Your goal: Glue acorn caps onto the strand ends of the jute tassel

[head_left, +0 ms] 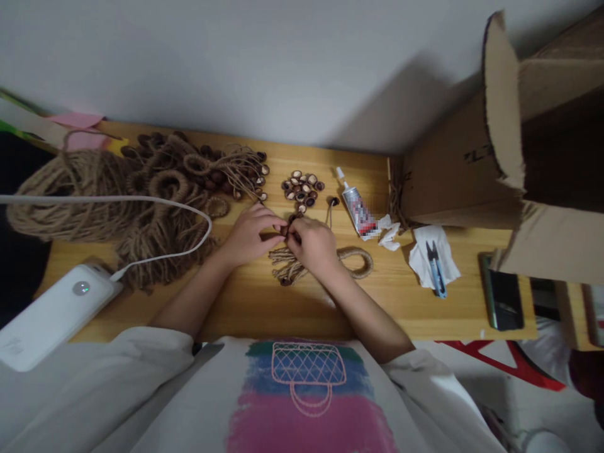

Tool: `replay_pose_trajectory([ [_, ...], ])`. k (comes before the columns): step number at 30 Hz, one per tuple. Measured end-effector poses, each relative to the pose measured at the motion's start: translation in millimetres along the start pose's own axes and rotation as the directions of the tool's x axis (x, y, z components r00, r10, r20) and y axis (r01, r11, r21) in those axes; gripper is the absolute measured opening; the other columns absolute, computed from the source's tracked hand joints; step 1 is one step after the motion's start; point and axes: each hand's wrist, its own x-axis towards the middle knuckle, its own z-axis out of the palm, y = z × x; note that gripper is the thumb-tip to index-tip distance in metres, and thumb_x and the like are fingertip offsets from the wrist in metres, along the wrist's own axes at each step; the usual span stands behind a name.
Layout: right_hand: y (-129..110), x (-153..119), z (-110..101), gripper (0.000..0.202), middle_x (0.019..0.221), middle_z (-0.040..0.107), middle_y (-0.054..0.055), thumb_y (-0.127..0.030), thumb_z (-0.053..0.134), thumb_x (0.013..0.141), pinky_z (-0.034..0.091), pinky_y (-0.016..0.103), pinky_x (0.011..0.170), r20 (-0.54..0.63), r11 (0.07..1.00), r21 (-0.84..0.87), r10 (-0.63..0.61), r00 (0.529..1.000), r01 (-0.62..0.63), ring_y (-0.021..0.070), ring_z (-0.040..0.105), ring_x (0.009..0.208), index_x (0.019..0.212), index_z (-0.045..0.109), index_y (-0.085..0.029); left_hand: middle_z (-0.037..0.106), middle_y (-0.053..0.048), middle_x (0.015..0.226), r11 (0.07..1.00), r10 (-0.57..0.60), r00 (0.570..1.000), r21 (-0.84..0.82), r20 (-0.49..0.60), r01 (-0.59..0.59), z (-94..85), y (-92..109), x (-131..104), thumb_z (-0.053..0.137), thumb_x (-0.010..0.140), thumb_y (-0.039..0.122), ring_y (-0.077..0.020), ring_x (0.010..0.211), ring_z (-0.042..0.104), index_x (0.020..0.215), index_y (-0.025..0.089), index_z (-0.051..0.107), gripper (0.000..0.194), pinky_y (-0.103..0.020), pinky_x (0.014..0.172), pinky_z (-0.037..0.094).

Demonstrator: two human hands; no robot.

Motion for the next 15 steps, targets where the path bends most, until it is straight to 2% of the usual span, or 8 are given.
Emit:
replay_pose_trajectory([
  [15,0.5,0.0,0.8,0.014,0.091,0.066,0.007,-0.02,0.051,0.085,0.038,0.028,0.074,0.004,1.0,0.002,-0.004,1.0,0.004,0.0207,0.059,0.086,0.09,0.064,-0.016,0.068,-0.003,0.079,1.0,-0.012,1.0,0.019,0.028,0.012,0.3,-0.1,1.2,0.064,0.077,0.03,-0.0193,0.079,0.055,0.091,0.018,0.07,0.019,-0.035,0.077,0.043],
])
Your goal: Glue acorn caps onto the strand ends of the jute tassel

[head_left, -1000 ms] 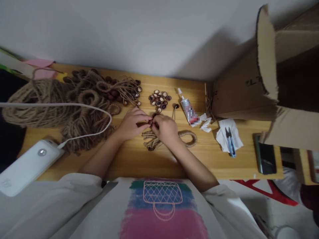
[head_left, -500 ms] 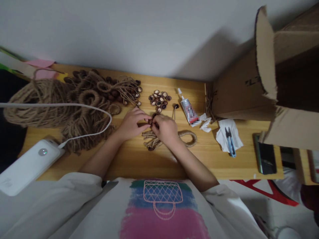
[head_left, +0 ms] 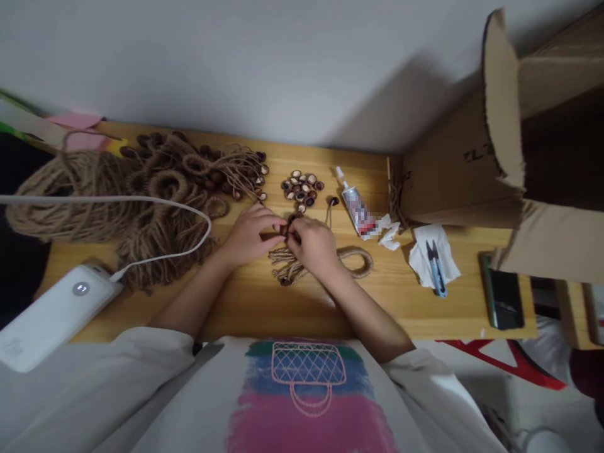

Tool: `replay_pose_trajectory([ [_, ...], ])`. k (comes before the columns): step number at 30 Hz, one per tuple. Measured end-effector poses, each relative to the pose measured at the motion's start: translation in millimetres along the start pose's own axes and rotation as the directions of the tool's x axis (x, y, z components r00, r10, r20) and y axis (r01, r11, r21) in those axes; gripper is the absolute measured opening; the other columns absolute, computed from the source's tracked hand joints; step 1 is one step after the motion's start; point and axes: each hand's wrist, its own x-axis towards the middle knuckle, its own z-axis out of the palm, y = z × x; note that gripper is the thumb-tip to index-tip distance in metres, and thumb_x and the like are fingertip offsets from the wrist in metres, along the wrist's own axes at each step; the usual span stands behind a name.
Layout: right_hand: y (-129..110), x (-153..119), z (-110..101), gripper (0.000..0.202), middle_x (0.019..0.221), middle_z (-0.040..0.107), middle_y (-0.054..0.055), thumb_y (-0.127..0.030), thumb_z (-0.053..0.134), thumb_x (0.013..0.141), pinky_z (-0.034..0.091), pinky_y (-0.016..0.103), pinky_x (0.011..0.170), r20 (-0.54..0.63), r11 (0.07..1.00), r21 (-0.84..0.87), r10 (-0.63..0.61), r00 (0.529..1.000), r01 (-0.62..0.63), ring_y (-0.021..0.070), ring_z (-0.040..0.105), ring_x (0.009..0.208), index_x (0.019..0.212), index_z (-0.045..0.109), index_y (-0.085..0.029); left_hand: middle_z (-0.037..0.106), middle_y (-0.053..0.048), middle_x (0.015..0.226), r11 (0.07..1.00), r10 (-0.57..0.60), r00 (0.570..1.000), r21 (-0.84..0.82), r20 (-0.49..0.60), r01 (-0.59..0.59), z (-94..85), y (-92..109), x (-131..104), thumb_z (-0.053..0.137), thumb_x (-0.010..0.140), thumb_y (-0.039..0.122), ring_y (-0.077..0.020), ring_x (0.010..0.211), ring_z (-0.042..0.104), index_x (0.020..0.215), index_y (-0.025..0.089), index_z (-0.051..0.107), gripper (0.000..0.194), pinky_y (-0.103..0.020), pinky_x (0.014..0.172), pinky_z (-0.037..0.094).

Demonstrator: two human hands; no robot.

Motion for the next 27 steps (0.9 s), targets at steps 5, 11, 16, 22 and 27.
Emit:
replay_pose_trajectory([
  [5,0.0,-0.4,0.6,0.014,0.091,0.066,0.007,-0.021,0.051,0.085,0.039,0.028,0.074,-0.004,1.0,-0.003,-0.004,1.0,0.004,0.0204,0.059,0.086,0.09,0.064,-0.016,0.067,-0.003,0.078,1.0,0.002,1.0,-0.005,-0.006,-0.002,-0.1,1.0,0.0,0.063,0.078,0.029,-0.0187,0.078,0.055,0.089,0.019,0.07,0.017,-0.035,0.077,0.043],
  [11,-1.0,0.0,-0.7,0.015,0.091,0.066,0.007,-0.021,0.052,0.085,0.038,0.028,0.074,0.012,1.0,-0.002,0.006,1.0,-0.006,0.0206,0.059,0.086,0.091,0.064,-0.016,0.067,-0.003,0.077,1.0,0.027,0.999,-0.007,-0.019,-0.027,-0.1,0.2,-0.1,0.062,0.079,0.03,-0.0186,0.077,0.055,0.089,0.018,0.069,0.017,-0.034,0.076,0.043],
  [16,-1.0,0.2,-0.7,0.015,0.091,0.066,0.007,-0.021,0.051,0.085,0.039,0.028,0.074,0.01,1.0,-0.006,0.006,1.0,-0.006,0.0206,0.059,0.086,0.09,0.064,-0.016,0.067,-0.004,0.077,1.0,0.027,1.0,-0.001,-0.007,-0.027,-0.3,0.1,-0.1,0.062,0.08,0.031,-0.0187,0.077,0.055,0.09,0.018,0.07,0.019,-0.034,0.075,0.043],
  [22,-1.5,-0.3,-0.8,0.016,0.092,0.066,0.007,-0.021,0.051,0.085,0.039,0.029,0.075,0.009,1.0,-0.009,0.005,1.0,-0.005,0.0212,0.059,0.087,0.091,0.064,-0.015,0.068,-0.004,0.078,0.999,0.052,0.999,0.008,-0.013,-0.052,0.1,-1.0,-0.2,0.061,0.08,0.03,-0.0184,0.077,0.055,0.09,0.018,0.071,0.019,-0.033,0.074,0.043],
  [27,-1.1,-0.4,-0.3,0.015,0.091,0.066,0.007,-0.021,0.051,0.085,0.039,0.029,0.074,0.009,1.0,-0.016,0.001,1.0,-0.001,0.0212,0.059,0.087,0.091,0.064,-0.015,0.069,-0.004,0.079,0.998,0.066,0.998,0.007,-0.021,-0.066,1.1,-2.0,-0.5,0.06,0.081,0.032,-0.0185,0.077,0.055,0.091,0.017,0.071,0.021,-0.033,0.074,0.043],
])
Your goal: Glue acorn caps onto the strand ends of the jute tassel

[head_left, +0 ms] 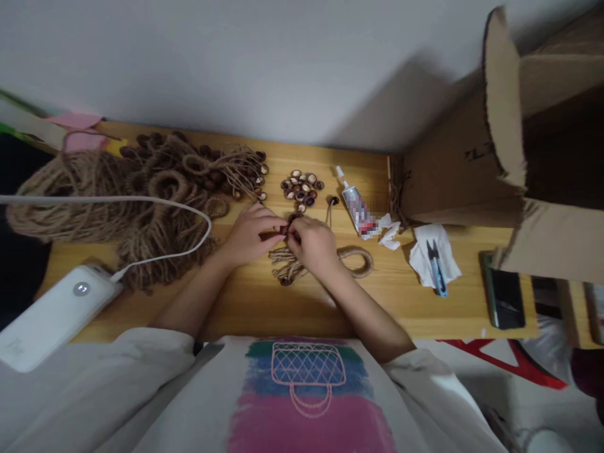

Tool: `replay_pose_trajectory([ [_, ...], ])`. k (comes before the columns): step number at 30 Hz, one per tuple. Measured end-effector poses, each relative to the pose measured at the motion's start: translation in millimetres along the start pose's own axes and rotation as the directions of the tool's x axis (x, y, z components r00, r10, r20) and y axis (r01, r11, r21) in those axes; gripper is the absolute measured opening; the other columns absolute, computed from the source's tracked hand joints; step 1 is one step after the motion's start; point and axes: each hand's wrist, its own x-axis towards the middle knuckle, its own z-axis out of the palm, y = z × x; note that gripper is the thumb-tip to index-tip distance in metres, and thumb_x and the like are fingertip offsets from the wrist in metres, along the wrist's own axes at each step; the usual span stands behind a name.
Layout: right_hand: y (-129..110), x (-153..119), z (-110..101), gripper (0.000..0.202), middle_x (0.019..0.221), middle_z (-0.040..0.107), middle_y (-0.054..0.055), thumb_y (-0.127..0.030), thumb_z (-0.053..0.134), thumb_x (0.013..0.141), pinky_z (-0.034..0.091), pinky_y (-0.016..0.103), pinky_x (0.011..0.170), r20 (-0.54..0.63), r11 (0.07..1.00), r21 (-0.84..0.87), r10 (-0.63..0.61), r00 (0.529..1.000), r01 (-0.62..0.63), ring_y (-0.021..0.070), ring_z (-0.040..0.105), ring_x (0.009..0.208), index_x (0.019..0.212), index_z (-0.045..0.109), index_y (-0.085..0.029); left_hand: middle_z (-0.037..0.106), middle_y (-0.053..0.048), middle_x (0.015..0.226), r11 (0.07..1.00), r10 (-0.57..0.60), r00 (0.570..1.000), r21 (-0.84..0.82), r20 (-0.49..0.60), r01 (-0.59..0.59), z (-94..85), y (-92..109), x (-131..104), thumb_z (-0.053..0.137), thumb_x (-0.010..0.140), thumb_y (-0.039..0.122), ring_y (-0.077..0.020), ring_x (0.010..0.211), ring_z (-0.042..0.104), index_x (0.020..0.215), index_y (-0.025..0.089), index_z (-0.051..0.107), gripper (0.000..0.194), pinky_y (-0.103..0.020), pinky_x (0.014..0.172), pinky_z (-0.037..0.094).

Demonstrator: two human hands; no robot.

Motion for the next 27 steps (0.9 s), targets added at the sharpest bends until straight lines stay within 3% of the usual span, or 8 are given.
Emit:
replay_pose_trajectory([
  [27,0.7,-0.1,1.9,0.015,0.09,0.066,0.007,-0.021,0.051,0.085,0.039,0.029,0.073,-0.017,1.0,-0.004,-0.004,1.0,0.004,0.0213,0.06,0.086,0.09,0.064,-0.016,0.071,-0.005,0.08,1.0,0.018,1.0,0.017,-0.018,-0.017,1.0,0.6,-0.3,0.058,0.083,0.033,-0.0181,0.076,0.056,0.089,0.017,0.072,0.022,-0.033,0.075,0.044],
])
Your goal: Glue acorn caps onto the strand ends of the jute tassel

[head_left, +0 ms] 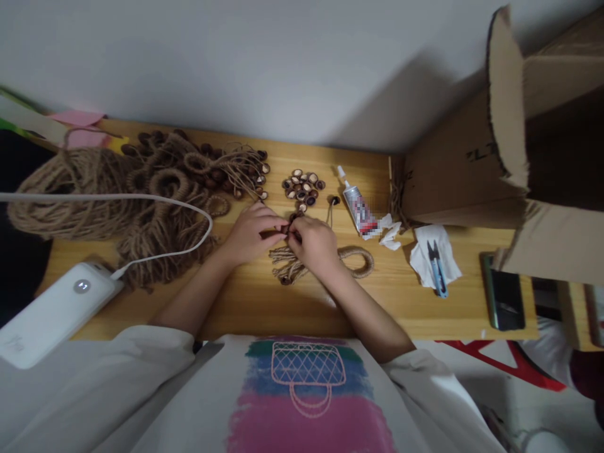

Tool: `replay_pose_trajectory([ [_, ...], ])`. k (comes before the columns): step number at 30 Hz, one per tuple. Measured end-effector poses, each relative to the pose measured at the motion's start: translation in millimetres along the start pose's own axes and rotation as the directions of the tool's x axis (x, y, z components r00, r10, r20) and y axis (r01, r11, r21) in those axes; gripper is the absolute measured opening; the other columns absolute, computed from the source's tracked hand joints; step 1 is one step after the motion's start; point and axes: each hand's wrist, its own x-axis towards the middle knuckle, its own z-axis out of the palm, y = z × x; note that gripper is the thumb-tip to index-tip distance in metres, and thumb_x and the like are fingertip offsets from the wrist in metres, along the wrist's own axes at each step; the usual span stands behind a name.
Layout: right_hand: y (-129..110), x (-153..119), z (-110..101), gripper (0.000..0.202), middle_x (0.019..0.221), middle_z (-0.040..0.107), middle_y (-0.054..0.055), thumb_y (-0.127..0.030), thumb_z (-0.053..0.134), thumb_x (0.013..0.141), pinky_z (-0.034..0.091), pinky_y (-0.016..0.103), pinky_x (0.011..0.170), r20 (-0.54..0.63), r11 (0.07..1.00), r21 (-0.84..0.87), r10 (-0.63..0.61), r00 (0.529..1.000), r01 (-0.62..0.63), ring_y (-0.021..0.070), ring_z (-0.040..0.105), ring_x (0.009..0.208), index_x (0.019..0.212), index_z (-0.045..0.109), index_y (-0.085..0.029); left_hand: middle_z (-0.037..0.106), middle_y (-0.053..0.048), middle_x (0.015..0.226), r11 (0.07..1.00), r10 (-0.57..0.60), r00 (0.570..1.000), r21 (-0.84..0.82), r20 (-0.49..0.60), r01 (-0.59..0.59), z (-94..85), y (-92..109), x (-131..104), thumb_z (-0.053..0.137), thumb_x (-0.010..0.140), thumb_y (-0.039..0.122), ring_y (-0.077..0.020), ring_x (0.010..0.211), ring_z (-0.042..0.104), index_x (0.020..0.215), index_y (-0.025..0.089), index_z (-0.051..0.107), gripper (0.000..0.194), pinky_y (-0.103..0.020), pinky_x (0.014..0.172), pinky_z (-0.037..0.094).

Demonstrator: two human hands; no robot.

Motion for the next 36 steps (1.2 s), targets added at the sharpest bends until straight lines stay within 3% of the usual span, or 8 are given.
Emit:
replay_pose_trajectory([
  [36,0.4,-0.2,-1.1,0.016,0.091,0.066,0.008,-0.02,0.05,0.085,0.039,0.029,0.073,0.003,1.0,-0.003,-0.006,1.0,0.007,0.0212,0.059,0.086,0.091,0.064,-0.015,0.07,-0.006,0.081,1.0,0.028,1.0,0.014,0.01,-0.028,-0.6,-2.4,-0.4,0.053,0.088,0.042,-0.0187,0.077,0.055,0.09,0.017,0.072,0.032,-0.033,0.074,0.042],
])
